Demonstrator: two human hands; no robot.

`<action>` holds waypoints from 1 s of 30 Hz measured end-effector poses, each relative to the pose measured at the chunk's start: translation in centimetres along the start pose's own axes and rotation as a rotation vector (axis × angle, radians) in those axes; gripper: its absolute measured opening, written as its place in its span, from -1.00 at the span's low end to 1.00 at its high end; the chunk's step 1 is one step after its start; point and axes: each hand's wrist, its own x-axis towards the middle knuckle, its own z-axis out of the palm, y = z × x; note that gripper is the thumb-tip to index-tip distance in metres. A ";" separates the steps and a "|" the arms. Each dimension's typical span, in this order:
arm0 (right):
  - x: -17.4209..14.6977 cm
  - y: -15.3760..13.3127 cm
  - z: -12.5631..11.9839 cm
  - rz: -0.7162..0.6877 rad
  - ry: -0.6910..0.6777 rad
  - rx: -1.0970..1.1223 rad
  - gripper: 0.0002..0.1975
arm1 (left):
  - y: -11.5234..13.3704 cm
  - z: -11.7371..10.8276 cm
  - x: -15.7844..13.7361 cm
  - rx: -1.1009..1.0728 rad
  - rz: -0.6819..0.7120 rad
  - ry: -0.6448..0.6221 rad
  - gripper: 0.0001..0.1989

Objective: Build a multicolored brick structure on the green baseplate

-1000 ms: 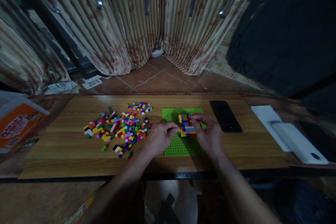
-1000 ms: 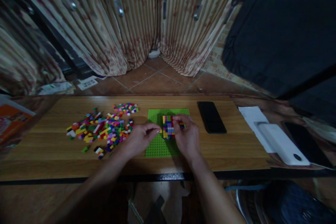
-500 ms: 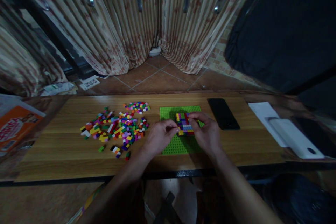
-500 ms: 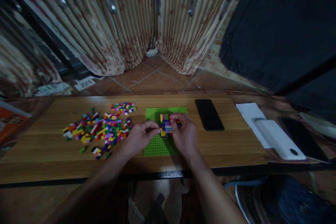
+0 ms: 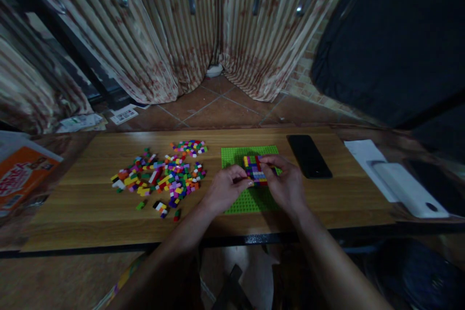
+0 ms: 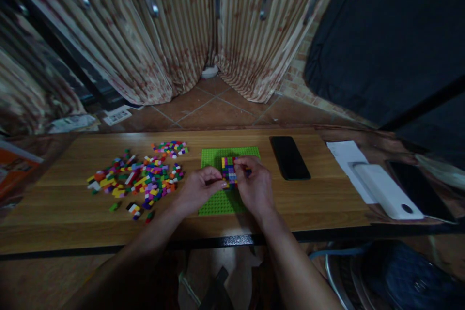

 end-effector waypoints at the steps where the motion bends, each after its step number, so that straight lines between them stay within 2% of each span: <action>1: 0.0 -0.1 0.0 0.002 -0.003 -0.004 -0.83 | 0.0 0.0 0.0 -0.030 -0.020 0.000 -0.94; 7: -0.1 -0.2 -0.1 0.012 -0.016 -0.015 -0.81 | 0.4 0.0 0.0 -0.091 -0.083 0.008 -0.91; 17: -0.1 -0.2 -0.1 0.010 -0.021 -0.025 -0.81 | 0.1 0.2 0.0 -0.019 -0.007 0.015 -0.96; 24: -0.2 -0.4 -0.1 0.011 -0.028 -0.056 -0.82 | 0.1 0.7 0.1 -0.009 0.006 0.010 -0.90; 30: -0.2 -0.3 0.0 0.000 -0.088 -0.050 -0.87 | -0.2 0.7 0.2 0.039 0.018 0.023 -0.88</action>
